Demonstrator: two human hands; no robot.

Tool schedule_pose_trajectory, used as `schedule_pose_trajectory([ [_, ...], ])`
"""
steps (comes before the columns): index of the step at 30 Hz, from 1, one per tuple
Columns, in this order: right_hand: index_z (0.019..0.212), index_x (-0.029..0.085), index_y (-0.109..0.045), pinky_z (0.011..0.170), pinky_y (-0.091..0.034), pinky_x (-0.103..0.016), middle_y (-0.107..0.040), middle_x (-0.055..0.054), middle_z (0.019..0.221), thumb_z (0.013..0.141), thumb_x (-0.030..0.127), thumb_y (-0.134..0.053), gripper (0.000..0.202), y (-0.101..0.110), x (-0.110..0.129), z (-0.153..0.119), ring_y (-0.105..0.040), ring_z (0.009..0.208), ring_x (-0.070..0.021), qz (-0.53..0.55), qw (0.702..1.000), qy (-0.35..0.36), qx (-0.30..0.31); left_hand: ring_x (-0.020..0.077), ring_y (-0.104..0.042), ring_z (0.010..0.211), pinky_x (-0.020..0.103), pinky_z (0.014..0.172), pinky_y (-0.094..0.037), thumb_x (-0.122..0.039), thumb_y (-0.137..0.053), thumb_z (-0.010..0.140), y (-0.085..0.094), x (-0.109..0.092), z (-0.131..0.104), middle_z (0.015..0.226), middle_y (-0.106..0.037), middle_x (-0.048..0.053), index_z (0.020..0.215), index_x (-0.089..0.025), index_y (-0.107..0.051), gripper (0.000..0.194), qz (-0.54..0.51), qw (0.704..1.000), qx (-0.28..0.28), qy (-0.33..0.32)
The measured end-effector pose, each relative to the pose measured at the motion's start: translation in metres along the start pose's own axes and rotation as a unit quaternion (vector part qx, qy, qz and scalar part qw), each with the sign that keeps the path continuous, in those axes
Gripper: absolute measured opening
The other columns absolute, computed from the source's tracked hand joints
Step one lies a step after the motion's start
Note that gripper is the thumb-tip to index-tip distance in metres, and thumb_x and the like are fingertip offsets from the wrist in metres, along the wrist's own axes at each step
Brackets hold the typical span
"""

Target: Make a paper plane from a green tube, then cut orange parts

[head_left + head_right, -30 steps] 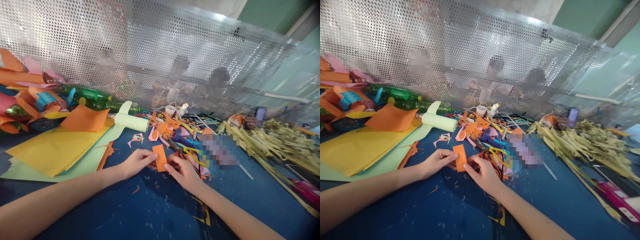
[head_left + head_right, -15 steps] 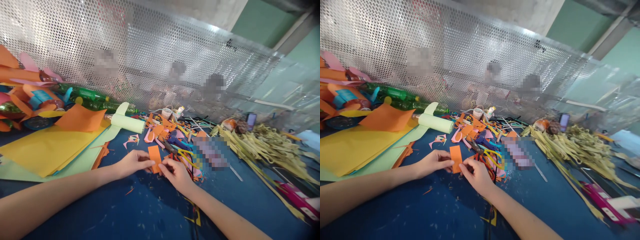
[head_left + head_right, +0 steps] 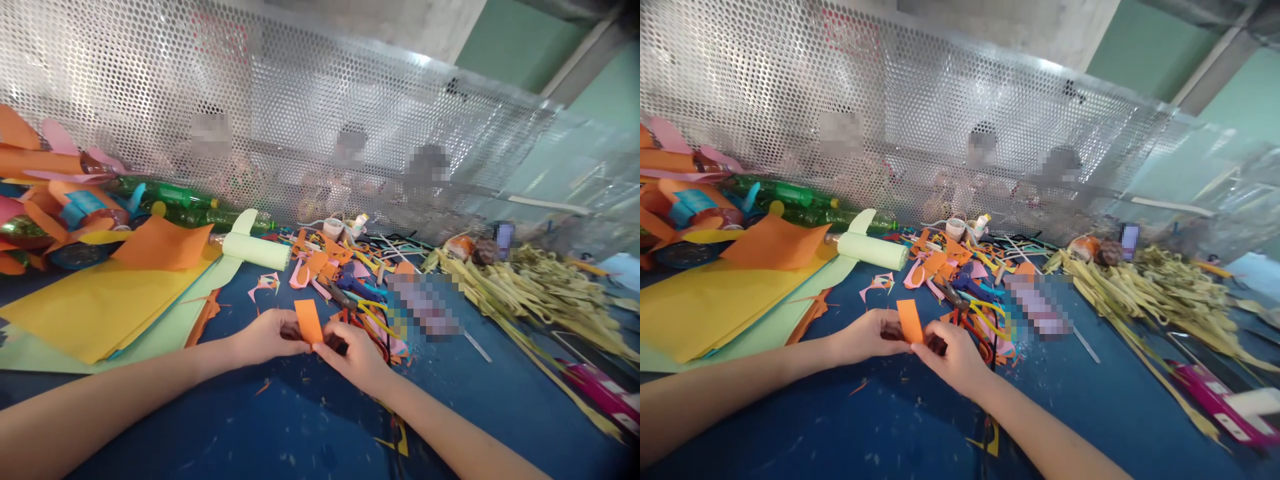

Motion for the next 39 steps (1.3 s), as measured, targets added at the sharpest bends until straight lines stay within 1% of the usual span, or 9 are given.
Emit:
schedule_pose_trajectory([
  [6,0.07,0.019,-0.053,0.054,-0.041,-0.021,-0.057,0.002,0.063,0.082,0.029,-0.054,0.015,0.001,-0.002,0.001,-0.054,0.057,-0.0112,-0.009,1.0,-0.002,-0.013,0.022,-0.063,0.091,0.035,0.083,-0.048,-0.02,-0.066,0.072,0.0,-0.002,0.0,0.1,-0.068,0.01,0.102,-0.011,-0.061,0.032,-0.016,1.0,-0.001,-0.007],
  [11,0.08,0.019,-0.057,0.058,-0.045,-0.022,-0.063,-0.001,0.071,0.081,0.029,-0.055,0.011,0.002,-0.003,0.0,-0.058,0.063,-0.0132,0.003,1.0,-0.013,-0.011,0.0194,-0.064,0.087,0.033,0.082,-0.048,-0.014,-0.062,0.073,0.001,-0.008,0.001,0.095,-0.069,0.007,0.098,-0.012,-0.063,0.026,-0.019,1.0,-0.006,-0.012],
  [14,0.083,0.019,-0.059,0.063,-0.047,-0.024,-0.066,-0.003,0.078,0.081,0.03,-0.055,0.012,0.001,-0.004,0.0,-0.061,0.07,-0.0153,0.012,1.0,-0.02,-0.004,0.0201,-0.063,0.088,0.033,0.083,-0.048,-0.014,-0.063,0.071,0.003,-0.006,0.002,0.097,-0.069,0.008,0.098,-0.012,-0.064,0.027,-0.011,1.0,-0.011,-0.008],
  [17,0.084,0.019,-0.059,0.062,-0.048,-0.025,-0.066,-0.003,0.08,0.08,0.031,-0.056,0.013,0.001,-0.004,0.001,-0.061,0.072,-0.0165,0.013,1.0,-0.02,-0.007,0.0206,-0.063,0.089,0.034,0.083,-0.048,-0.018,-0.065,0.071,0.004,-0.001,0.002,0.097,-0.069,0.008,0.097,-0.012,-0.064,0.026,-0.008,1.0,-0.011,-0.008],
  [20,0.081,0.019,-0.059,0.06,-0.047,-0.024,-0.065,-0.002,0.076,0.081,0.031,-0.055,0.012,0.002,-0.004,0.001,-0.061,0.068,-0.0154,0.012,1.0,-0.015,-0.013,0.0188,-0.063,0.084,0.031,0.079,-0.049,-0.021,-0.065,0.072,0.004,0.003,0.002,0.093,-0.069,0.007,0.094,-0.013,-0.065,0.023,-0.003,1.0,-0.008,0.004],
  [24,0.076,0.019,-0.056,0.057,-0.045,-0.022,-0.062,0.0,0.069,0.082,0.03,-0.055,0.012,0.003,-0.003,0.001,-0.059,0.063,-0.0132,0.013,1.0,-0.006,-0.019,0.0153,-0.062,0.073,0.029,0.072,-0.05,-0.023,-0.062,0.074,0.001,0.005,0.001,0.081,-0.069,0.003,0.092,-0.015,-0.066,0.02,0.01,1.0,-0.002,0.026],
  [27,0.075,0.019,-0.055,0.057,-0.044,-0.022,-0.062,0.0,0.069,0.082,0.03,-0.054,0.014,0.002,-0.005,0.001,-0.058,0.063,-0.013,0.013,1.0,-0.006,-0.016,0.0146,-0.062,0.071,0.029,0.071,-0.05,-0.025,-0.06,0.075,0.0,0.003,0.0,0.08,-0.068,0.003,0.093,-0.015,-0.066,0.021,0.017,0.999,-0.004,0.033],
  [32,0.078,0.018,-0.056,0.059,-0.045,-0.022,-0.063,-0.001,0.072,0.082,0.031,-0.054,0.013,0.002,-0.005,0.001,-0.06,0.066,-0.0135,0.026,1.0,-0.01,-0.013,0.0148,-0.061,0.072,0.028,0.071,-0.049,-0.021,-0.061,0.074,-0.001,0.001,0.0,0.08,-0.067,0.003,0.092,-0.014,-0.065,0.02,0.021,0.999,-0.005,0.032],
  [39,0.085,0.019,-0.058,0.062,-0.048,-0.024,-0.067,-0.003,0.079,0.081,0.032,-0.055,0.014,0.0,-0.004,0.0,-0.062,0.071,-0.0159,0.035,0.999,-0.012,0.0,0.0124,-0.06,0.067,0.025,0.067,-0.047,-0.013,-0.058,0.071,0.001,-0.002,0.001,0.072,-0.065,0.0,0.083,-0.016,-0.065,0.014,0.006,0.999,-0.008,0.03],
])
Point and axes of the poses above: each hand's wrist, its own z-axis towards the middle knuckle, its own y-axis out of the back of the hand, x = y × z, the point moved 10 cm from there along z, towards the middle knuckle
